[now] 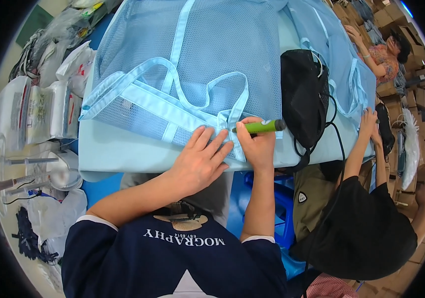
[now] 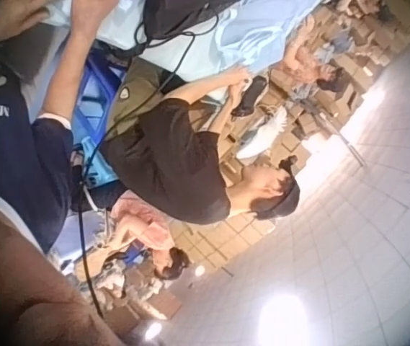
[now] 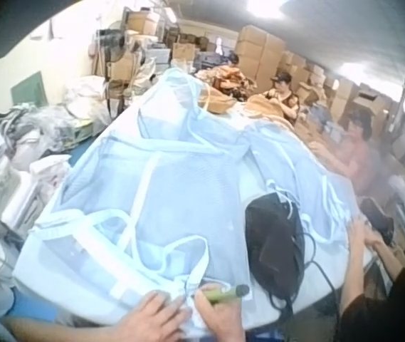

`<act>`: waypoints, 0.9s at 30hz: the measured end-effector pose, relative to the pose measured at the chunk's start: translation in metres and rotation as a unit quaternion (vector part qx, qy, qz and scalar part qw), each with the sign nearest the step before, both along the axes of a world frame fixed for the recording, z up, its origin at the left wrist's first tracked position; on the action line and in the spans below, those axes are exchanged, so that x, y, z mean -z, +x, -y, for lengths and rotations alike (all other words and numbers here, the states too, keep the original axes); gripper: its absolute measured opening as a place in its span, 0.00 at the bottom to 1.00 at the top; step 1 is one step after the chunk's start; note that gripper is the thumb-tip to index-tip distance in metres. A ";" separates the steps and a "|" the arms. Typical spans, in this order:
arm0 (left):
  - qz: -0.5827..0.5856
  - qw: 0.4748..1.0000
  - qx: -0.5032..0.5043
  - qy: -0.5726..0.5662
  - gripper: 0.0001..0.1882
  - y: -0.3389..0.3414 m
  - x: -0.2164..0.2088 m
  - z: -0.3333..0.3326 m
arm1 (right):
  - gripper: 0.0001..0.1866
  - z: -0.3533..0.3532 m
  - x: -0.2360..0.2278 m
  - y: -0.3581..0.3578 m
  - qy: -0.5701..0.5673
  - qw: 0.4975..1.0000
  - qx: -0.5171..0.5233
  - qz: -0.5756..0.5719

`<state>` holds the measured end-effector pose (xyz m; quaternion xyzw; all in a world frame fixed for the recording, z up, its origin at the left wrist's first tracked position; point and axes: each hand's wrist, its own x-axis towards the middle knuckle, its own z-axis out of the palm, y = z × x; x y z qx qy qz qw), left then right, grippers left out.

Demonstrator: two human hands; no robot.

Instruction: Assembling light blue mesh bags using a handheld heat-sealing or ultrasonic welding tool.

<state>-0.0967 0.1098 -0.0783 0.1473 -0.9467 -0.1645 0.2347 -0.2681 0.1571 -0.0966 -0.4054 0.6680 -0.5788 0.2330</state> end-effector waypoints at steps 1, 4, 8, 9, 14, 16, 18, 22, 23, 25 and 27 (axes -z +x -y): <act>0.000 1.000 0.000 -0.001 0.26 0.000 0.000 0.001 | 0.07 0.001 0.000 -0.002 0.020 1.000 0.009 0.000; 0.002 1.000 0.000 0.003 0.26 0.001 -0.001 0.000 | 0.07 0.001 0.001 -0.001 0.017 0.999 0.022 -0.017; 0.005 1.000 0.001 -0.004 0.27 0.001 -0.001 -0.002 | 0.06 0.000 0.004 -0.002 -0.026 0.997 0.006 -0.067; 0.002 1.000 0.000 -0.004 0.27 0.000 -0.001 -0.001 | 0.06 0.000 0.002 -0.002 -0.026 0.997 0.007 -0.067; 0.001 1.000 0.000 -0.001 0.26 -0.001 -0.001 0.000 | 0.05 -0.002 0.008 -0.007 0.001 0.998 0.039 -0.048; -0.002 1.000 0.001 -0.001 0.25 0.000 -0.001 -0.001 | 0.05 -0.003 0.004 -0.003 -0.024 0.999 0.041 0.000; -0.001 1.000 -0.001 -0.001 0.25 0.002 0.000 -0.001 | 0.05 -0.002 0.002 0.000 -0.050 0.997 0.043 0.048; 0.000 1.000 -0.004 0.002 0.25 0.001 -0.002 0.000 | 0.05 -0.001 0.002 -0.001 -0.014 0.999 0.035 -0.040; -0.001 1.000 -0.006 0.001 0.25 0.001 -0.001 -0.001 | 0.05 -0.002 0.003 -0.003 0.014 0.998 0.046 -0.032; -0.005 1.000 0.002 0.007 0.26 0.003 0.003 -0.002 | 0.05 -0.002 0.003 -0.002 -0.017 0.998 0.048 -0.033; -0.015 1.000 0.004 0.010 0.26 0.003 0.003 0.000 | 0.03 -0.006 0.003 -0.007 -0.072 0.996 0.039 -0.043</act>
